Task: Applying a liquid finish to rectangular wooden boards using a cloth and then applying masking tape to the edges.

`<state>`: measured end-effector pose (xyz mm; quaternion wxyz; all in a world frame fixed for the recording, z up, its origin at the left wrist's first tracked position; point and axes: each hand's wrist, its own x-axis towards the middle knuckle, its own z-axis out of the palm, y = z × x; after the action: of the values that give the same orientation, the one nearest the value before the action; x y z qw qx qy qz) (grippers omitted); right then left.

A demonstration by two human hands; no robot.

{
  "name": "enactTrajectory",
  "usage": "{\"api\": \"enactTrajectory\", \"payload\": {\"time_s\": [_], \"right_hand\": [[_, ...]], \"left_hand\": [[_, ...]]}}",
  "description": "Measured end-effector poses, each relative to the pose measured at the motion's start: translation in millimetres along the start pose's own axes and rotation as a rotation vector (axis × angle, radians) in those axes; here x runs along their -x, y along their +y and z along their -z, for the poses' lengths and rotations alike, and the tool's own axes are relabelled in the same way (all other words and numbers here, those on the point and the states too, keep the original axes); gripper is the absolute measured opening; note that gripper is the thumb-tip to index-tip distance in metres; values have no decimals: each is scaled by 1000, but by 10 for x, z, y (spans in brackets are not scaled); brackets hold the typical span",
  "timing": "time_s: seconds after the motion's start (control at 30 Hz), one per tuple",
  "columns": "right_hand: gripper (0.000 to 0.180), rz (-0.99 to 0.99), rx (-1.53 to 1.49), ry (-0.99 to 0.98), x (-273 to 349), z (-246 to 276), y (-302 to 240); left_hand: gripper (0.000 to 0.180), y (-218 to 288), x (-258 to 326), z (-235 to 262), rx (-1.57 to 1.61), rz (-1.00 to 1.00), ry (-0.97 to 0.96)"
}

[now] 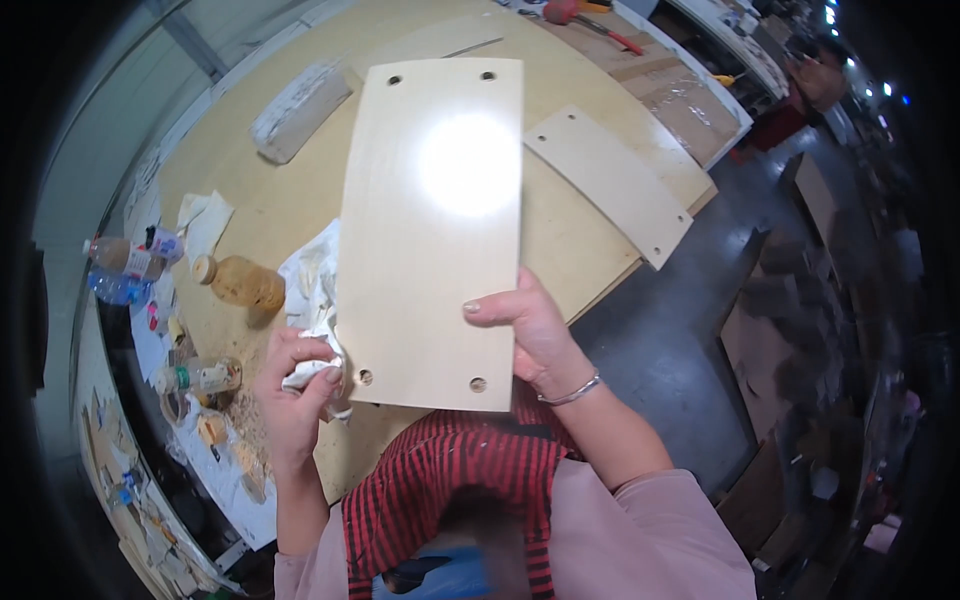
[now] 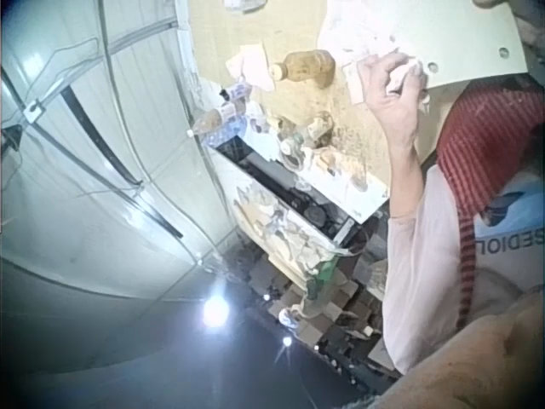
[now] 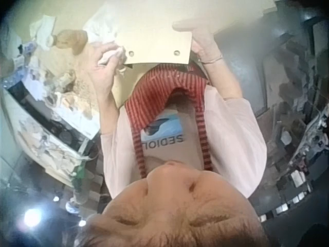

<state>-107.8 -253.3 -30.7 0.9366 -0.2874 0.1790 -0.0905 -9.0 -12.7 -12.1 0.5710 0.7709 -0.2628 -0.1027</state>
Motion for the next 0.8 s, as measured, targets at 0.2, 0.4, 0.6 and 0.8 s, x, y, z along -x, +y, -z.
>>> {"api": "enactTrajectory", "payload": {"time_s": [0.2,0.4,0.6,0.8], "right_hand": [[55,-30,66,25,-8,67,-16],[57,-5,124,56,-47,28,63],[54,-4,227,32,-25,-5,-3],[55,106,256,15,-65,102,-192]], "left_hand": [[16,-86,183,126,-166,44,-224],[25,47,-75,83,66,240,164],[15,-382,72,-70,-165,-52,-223],[26,-404,74,226,-109,140,-58]]}}
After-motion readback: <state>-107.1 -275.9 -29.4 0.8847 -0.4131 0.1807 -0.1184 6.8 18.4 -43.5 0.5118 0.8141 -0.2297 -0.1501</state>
